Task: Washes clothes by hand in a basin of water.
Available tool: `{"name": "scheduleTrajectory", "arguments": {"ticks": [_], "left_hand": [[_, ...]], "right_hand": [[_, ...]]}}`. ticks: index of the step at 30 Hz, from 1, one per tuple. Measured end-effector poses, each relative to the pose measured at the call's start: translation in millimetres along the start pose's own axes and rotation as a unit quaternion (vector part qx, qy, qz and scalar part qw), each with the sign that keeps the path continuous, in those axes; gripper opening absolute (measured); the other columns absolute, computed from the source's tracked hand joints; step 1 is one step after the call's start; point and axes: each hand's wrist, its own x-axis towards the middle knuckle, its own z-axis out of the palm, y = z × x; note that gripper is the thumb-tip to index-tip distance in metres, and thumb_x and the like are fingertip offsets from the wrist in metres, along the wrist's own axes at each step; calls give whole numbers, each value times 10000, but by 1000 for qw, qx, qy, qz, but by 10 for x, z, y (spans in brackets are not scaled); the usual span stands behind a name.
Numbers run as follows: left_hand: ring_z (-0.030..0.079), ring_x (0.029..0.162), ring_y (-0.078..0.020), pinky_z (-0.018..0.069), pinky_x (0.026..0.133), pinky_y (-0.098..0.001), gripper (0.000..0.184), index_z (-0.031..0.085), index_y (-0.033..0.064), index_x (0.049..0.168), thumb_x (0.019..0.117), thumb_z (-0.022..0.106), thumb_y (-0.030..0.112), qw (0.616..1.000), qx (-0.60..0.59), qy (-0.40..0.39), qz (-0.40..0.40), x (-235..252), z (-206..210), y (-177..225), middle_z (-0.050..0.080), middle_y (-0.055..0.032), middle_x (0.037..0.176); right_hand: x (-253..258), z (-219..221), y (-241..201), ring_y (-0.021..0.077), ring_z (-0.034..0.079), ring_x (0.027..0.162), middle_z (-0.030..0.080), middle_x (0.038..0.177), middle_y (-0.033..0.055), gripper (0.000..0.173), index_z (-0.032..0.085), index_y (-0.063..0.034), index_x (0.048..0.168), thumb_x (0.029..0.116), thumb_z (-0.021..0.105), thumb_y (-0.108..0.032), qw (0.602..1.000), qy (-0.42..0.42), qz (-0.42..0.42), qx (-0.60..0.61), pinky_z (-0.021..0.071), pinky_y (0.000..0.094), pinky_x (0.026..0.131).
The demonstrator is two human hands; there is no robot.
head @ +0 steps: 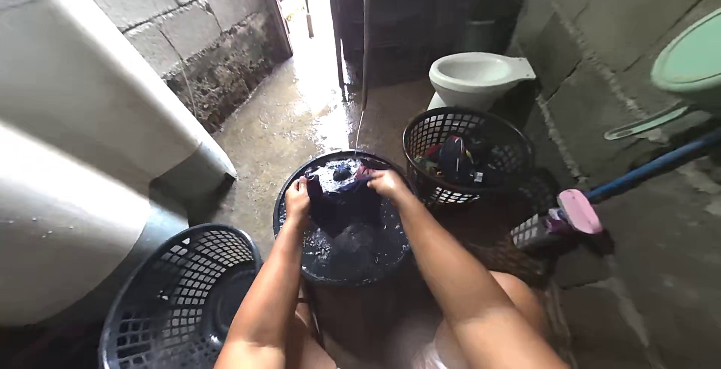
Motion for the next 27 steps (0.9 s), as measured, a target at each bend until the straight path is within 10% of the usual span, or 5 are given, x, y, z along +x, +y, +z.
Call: {"name": "scheduleTrajectory", "arguments": {"ticks": [5,13,17,22,27], "left_hand": [[667,989,-193,540,931,-434,409,657,-7,1229,1117,431,315,993,-23,-48,101,-163,-179,792,695,-156,1100],[661,970,-157,528,930,-395,312,721,1,1096,1096,477,196,881,224,-284,305,-66,-328,1516,702,-103,1033],[667,1181,-201,493,1069,-451,314,707,49,1270,1096,489,190,882,252,-297,264,156,-475,1087,703,-106,1278],[691,1093,-216,526,1007,-476,273,714,77,1257,1077,523,152,937,197,-266,114,467,-544,151,729,-118,1193],[631,1172,-397,488,998,-608,428,589,109,1383,964,577,20,854,361,-373,-23,530,-81,-725,641,-233,1284]], "right_hand": [[-59,305,509,359,619,1228,595,1412,190,467,571,-170,1466,1002,557,-116,991,-103,90,-5,521,574,976],[-164,87,-175,266,618,1256,447,1583,115,836,373,-193,1589,870,764,-22,921,-58,-299,241,569,480,986],[76,158,-2,211,671,971,696,1095,173,347,666,38,1199,872,770,-12,943,-53,-244,219,567,398,892],[498,410,460,292,647,1100,684,1189,206,333,699,13,1173,845,706,73,989,24,-91,118,527,463,977],[644,870,1052,346,538,1306,596,1349,227,331,794,-107,1079,868,600,58,988,-102,-17,-111,443,513,1111]]}}
